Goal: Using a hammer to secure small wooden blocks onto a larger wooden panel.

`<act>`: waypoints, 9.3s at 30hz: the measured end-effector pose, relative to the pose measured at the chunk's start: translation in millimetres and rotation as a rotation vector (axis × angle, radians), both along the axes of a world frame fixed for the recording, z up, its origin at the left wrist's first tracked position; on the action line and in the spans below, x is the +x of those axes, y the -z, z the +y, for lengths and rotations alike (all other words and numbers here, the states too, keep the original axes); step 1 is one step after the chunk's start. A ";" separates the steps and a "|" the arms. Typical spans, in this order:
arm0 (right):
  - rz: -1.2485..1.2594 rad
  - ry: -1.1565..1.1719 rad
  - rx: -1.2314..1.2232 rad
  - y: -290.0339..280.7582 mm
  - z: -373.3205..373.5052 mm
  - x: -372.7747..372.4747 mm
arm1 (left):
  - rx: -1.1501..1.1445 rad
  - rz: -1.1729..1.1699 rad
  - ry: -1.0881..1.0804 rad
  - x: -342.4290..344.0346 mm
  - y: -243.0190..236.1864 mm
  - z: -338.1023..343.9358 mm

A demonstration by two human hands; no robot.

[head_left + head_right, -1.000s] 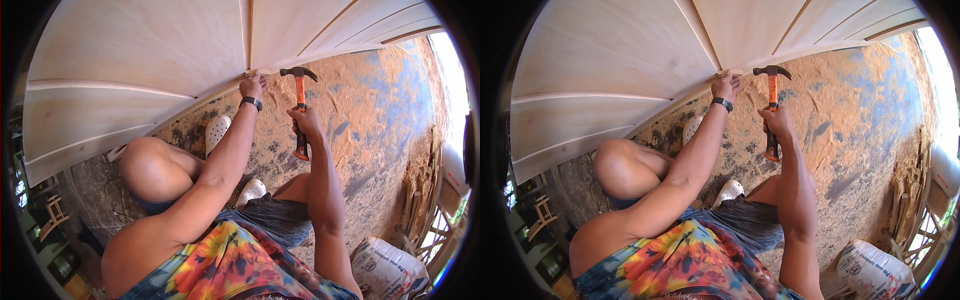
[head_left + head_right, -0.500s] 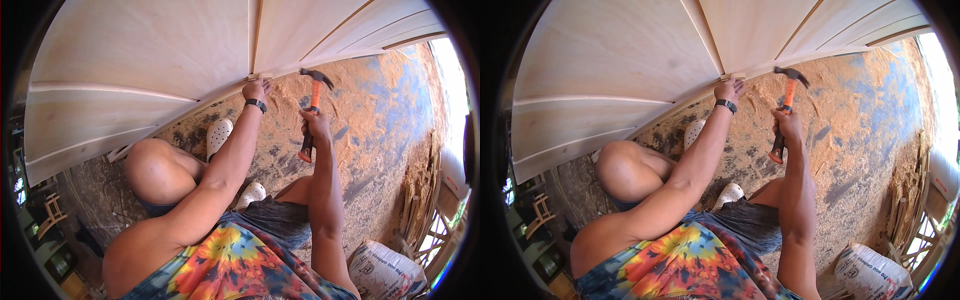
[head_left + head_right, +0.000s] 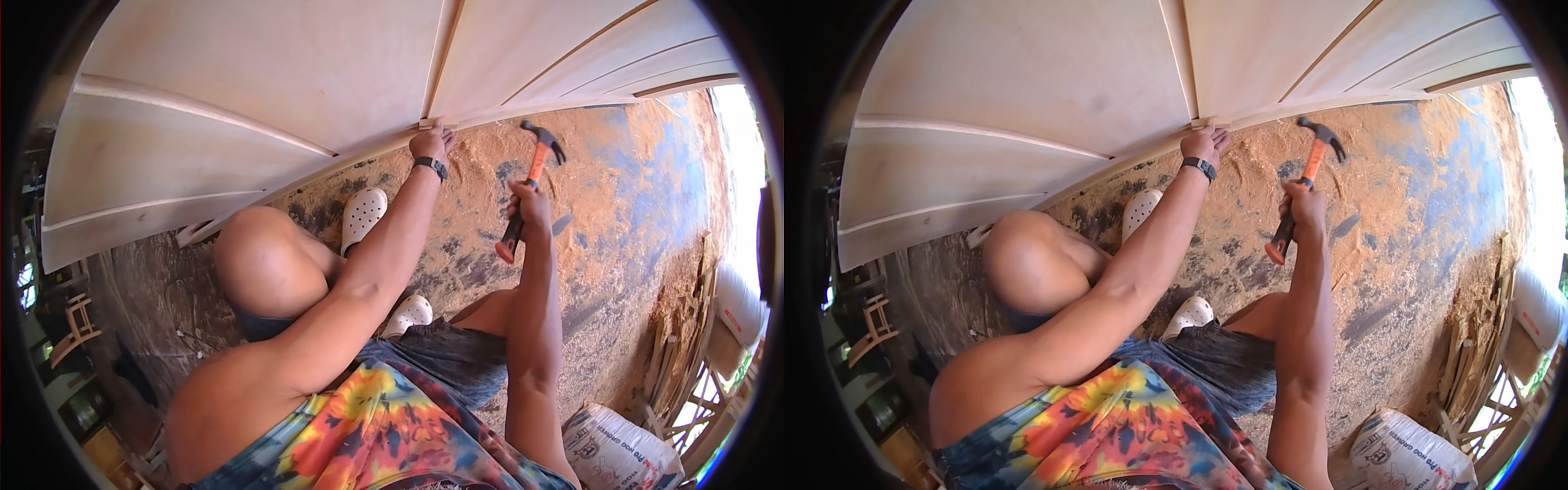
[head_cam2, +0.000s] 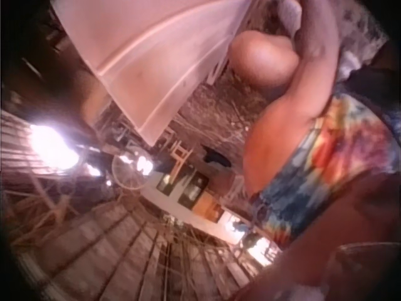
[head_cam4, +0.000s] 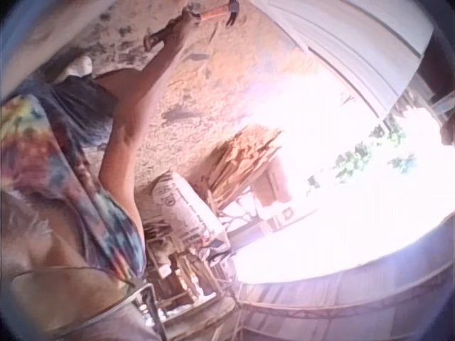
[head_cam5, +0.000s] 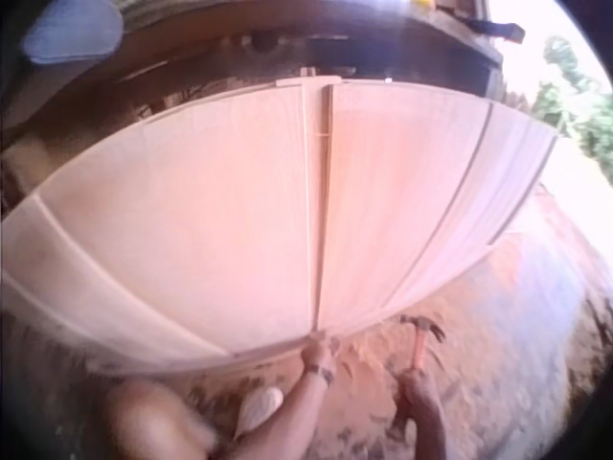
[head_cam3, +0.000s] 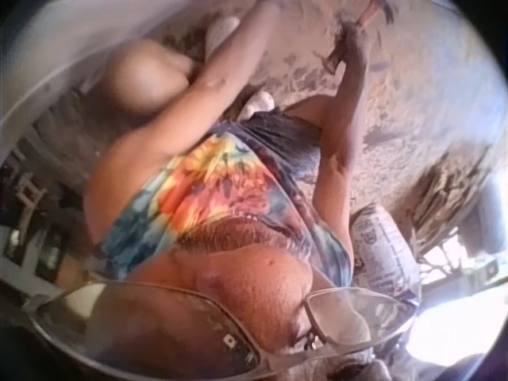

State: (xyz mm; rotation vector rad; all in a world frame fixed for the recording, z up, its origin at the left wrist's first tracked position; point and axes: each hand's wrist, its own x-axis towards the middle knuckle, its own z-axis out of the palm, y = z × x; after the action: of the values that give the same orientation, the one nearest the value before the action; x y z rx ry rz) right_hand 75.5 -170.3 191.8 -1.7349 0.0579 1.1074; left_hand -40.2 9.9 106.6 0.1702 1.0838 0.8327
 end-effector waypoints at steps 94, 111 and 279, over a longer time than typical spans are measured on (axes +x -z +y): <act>-0.027 -0.120 0.363 -95.4 -132.0 244.2 | 1.056 0.741 0.958 -162.9 -299.3 -111.7; 0.269 0.137 -0.141 34.6 -82.9 209.1 | 0.253 -0.285 0.984 309.0 -256.7 -218.2; -0.117 -0.158 0.234 89.9 -63.8 322.0 | 0.181 0.114 -0.175 396.9 24.2 -41.9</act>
State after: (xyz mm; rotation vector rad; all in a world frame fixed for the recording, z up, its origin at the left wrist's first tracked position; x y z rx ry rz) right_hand 397.5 -234.1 101.9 -1.6098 -0.2750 1.0770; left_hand 356.7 -32.0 82.3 0.2802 1.1414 1.0896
